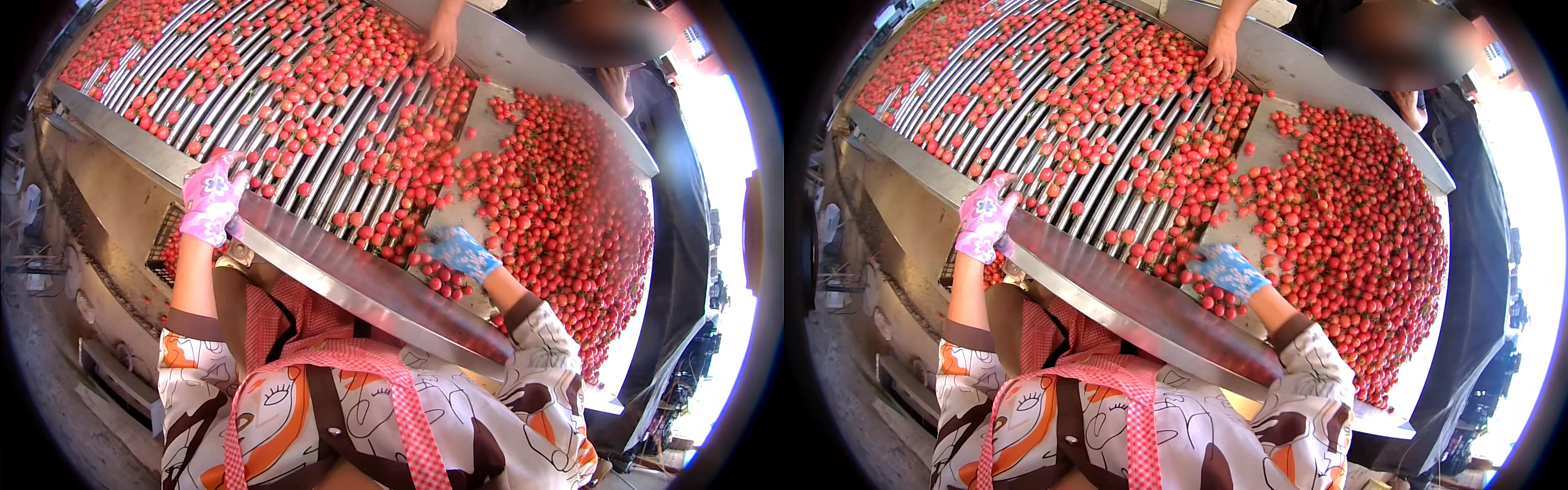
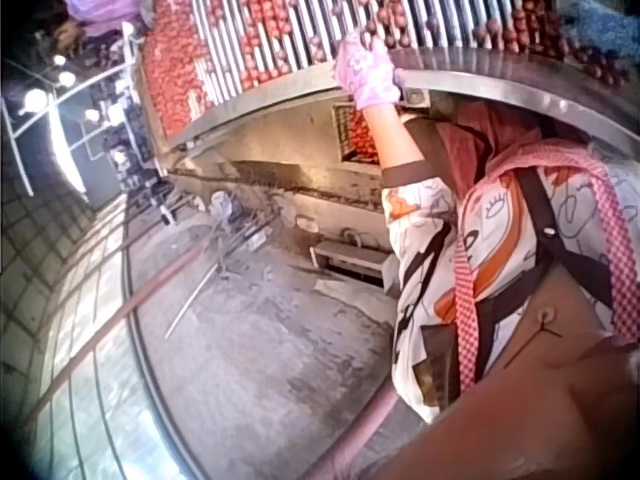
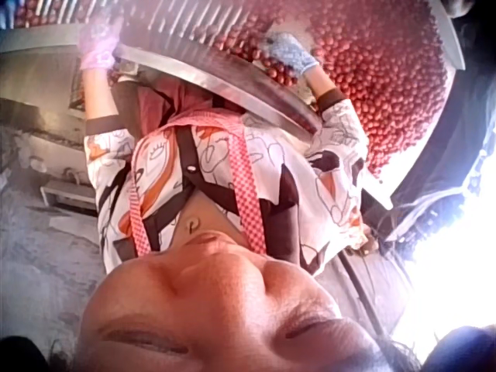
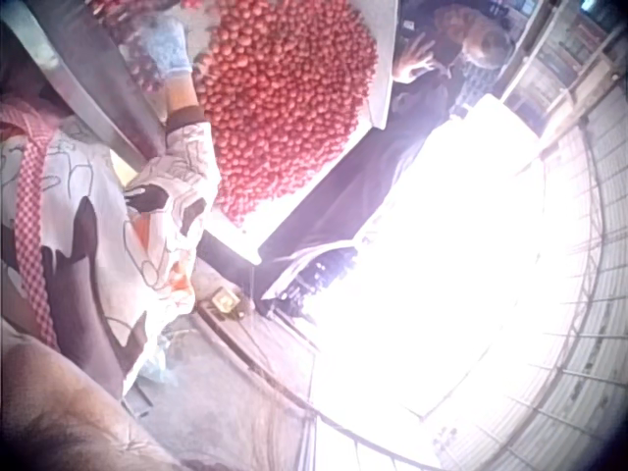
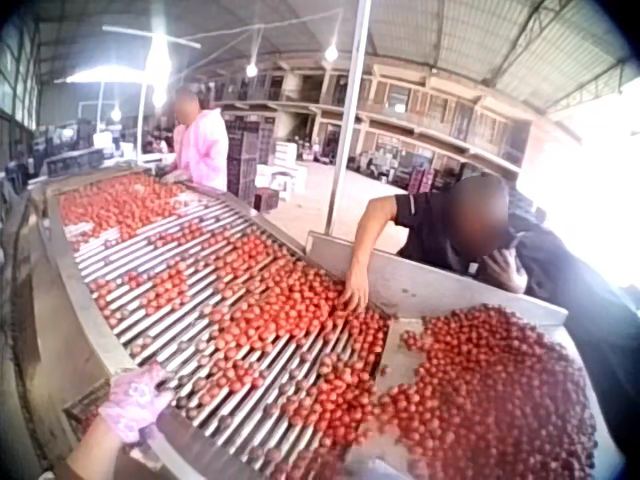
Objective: The person sorts small red fruit on a conveyor belt, picking through them by hand and moving some to a nearby crate.
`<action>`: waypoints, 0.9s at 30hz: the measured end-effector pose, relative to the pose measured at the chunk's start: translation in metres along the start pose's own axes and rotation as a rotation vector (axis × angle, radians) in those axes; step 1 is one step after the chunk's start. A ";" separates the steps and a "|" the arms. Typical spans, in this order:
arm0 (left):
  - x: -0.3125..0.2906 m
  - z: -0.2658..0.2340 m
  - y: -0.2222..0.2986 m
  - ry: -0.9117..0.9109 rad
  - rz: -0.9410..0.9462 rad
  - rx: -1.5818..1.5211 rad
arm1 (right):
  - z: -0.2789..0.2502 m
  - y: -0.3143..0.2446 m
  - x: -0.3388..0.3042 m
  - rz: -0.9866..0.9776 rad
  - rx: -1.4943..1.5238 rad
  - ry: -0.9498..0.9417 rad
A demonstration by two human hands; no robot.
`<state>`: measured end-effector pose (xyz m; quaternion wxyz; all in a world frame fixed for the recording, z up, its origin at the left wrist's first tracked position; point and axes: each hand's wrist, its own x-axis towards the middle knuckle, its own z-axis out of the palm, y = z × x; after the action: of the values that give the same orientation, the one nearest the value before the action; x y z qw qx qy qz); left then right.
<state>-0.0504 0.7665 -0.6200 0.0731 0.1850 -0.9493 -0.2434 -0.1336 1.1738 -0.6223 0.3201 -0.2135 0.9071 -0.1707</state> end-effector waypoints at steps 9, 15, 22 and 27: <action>-0.005 -0.001 0.016 -0.054 -0.103 -0.031 | 0.045 -0.020 0.145 -0.259 -0.119 0.612; -0.009 0.010 0.026 0.056 -0.015 0.005 | 0.047 -0.013 0.128 -0.175 0.526 0.520; -0.042 0.036 0.105 -0.262 0.469 -0.210 | 0.044 -0.089 0.080 -0.281 0.875 0.090; -0.036 0.061 0.089 -0.212 0.563 -0.185 | 0.048 -0.087 0.074 -0.099 1.213 -0.263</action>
<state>-0.0590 0.8794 -0.6318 0.0547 -0.1191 -0.9393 -0.3169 -0.1304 1.0546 -0.6561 0.4852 -0.0546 0.5907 -0.6423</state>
